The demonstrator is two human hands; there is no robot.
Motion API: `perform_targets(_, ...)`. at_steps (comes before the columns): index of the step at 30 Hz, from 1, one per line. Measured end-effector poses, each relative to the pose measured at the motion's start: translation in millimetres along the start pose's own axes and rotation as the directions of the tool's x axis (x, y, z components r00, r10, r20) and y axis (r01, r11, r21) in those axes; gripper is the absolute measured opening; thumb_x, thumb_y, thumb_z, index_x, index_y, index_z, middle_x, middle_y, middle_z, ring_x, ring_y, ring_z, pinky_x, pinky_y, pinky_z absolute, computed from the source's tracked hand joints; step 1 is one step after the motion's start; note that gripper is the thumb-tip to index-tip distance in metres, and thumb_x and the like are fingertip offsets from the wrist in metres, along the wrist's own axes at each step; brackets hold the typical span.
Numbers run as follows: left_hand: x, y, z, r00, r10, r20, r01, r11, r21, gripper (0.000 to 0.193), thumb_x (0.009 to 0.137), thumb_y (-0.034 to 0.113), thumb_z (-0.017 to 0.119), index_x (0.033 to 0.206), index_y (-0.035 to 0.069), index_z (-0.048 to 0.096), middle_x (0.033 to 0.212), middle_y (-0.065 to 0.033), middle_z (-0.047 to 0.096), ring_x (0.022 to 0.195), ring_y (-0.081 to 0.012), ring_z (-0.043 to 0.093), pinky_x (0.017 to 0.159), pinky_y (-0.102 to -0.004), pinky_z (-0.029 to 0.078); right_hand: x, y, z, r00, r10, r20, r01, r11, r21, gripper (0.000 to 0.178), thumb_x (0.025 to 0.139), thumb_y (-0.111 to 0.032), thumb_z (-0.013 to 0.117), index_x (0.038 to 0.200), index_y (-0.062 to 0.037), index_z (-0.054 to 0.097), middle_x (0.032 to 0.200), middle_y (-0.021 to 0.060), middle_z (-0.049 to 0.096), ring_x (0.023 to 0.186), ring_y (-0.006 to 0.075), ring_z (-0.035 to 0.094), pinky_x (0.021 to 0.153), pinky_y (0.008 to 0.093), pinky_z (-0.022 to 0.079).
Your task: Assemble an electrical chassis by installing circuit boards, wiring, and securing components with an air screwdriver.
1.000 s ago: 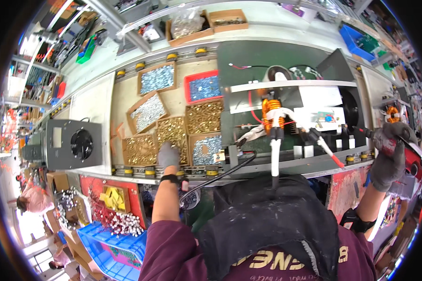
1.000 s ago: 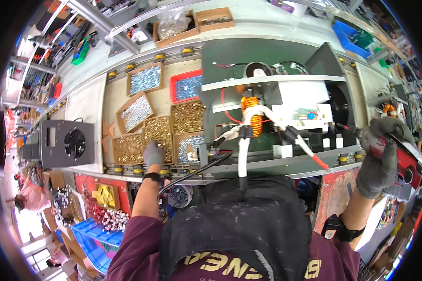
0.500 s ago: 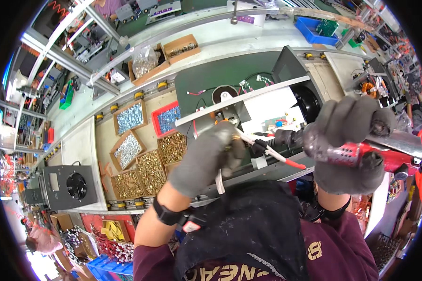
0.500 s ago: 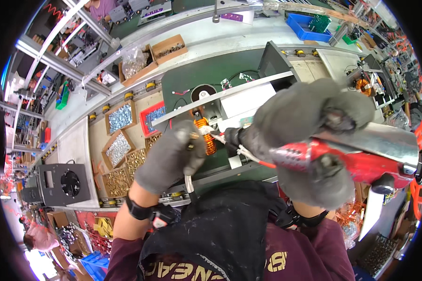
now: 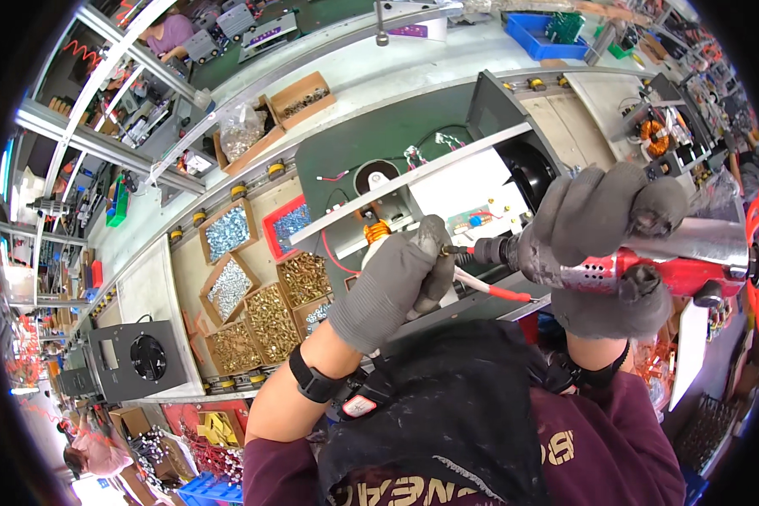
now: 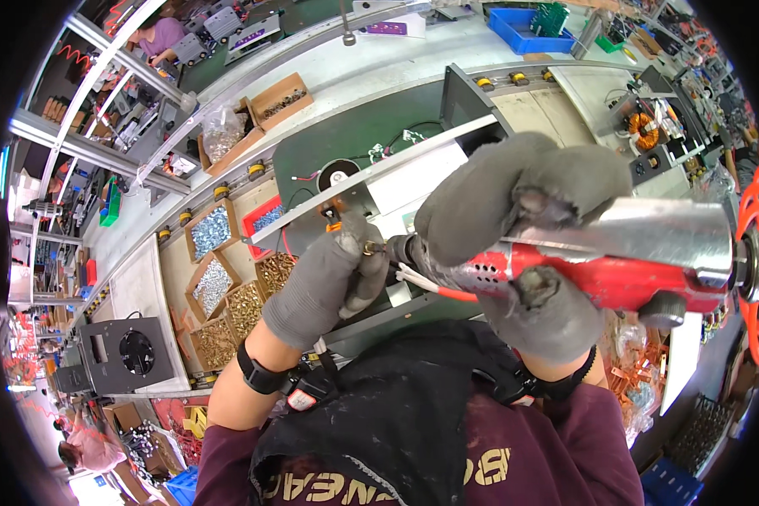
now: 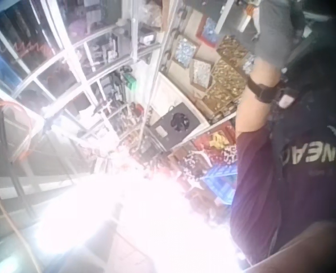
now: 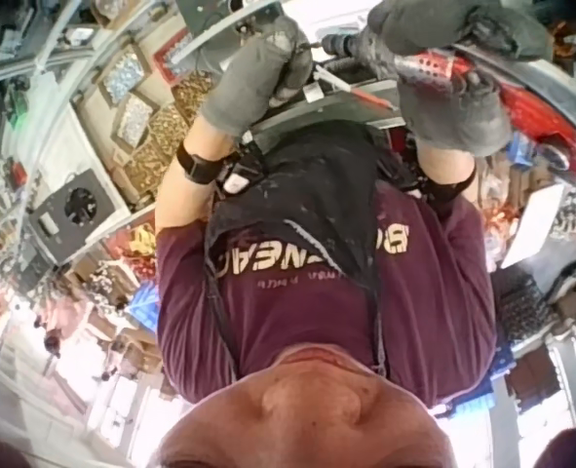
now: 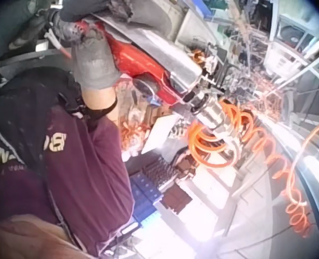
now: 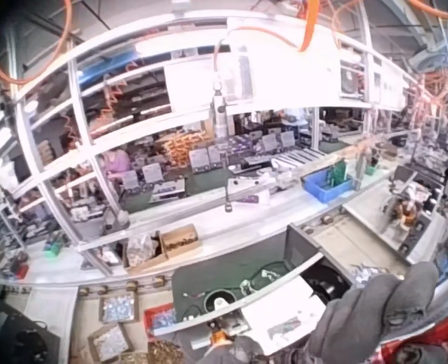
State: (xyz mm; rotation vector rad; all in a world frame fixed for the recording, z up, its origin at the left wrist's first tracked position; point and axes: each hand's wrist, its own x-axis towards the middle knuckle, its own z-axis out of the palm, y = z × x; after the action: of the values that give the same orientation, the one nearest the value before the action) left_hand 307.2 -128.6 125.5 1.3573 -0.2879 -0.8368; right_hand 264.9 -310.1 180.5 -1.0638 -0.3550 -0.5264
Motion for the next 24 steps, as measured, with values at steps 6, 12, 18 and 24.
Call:
perform_targets(6,34,-4,5,0.989,-0.023,-0.146,0.051,0.981,0.186,0.034,0.091,0.037,0.049,0.093,0.005,0.061,0.064,-0.0044,0.055,0.051,-0.0122,0.054,0.046,-0.0234,0.042,7,-21,-27,0.998,-0.050,-0.046,0.051,0.999,0.013,0.036,0.076,-0.036,0.064,0.086,-0.0117,0.039,0.073,0.0024,0.036,0.067,0.0164,0.039,0.051,0.0283,0.039)
perform_targets(12,47,-15,42,0.884,0.118,0.452,-0.453,-0.023,0.891,0.029,0.071,0.028,0.068,0.091,0.007,0.063,0.083,-0.0087,0.057,0.080,-0.0246,0.057,0.067,-0.0357,0.046,12,-48,-67,0.985,-0.108,-0.134,0.099,0.992,-0.073,0.038,0.071,-0.034,0.065,0.084,-0.0113,0.037,0.075,0.0018,0.032,0.073,0.0153,0.031,0.053,0.0256,0.036)
perform_targets(18,62,21,-25,0.515,0.856,-0.041,-0.119,0.119,0.986,0.007,0.075,0.007,0.059,0.082,0.006,0.059,0.072,-0.0072,0.052,0.059,-0.0225,0.050,0.053,-0.0316,0.040,17,-51,-86,0.976,-0.132,-0.172,0.138,0.990,0.023,0.035,0.069,-0.027,0.065,0.092,-0.0110,0.043,0.079,0.0004,0.035,0.074,0.0144,0.031,0.056,0.0254,0.036)
perform_targets(24,63,17,-94,0.490,-0.072,-0.869,-0.482,0.808,-0.339,0.022,0.095,0.015,0.041,0.106,-0.002,0.050,0.073,-0.0046,0.051,0.055,-0.0137,0.046,0.053,-0.0248,0.039,26,-25,-101,0.989,-0.061,-0.132,0.074,0.992,0.098,0.035,0.075,-0.032,0.062,0.093,-0.0091,0.042,0.080,0.0034,0.037,0.073,0.0156,0.034,0.058,0.0292,0.038)
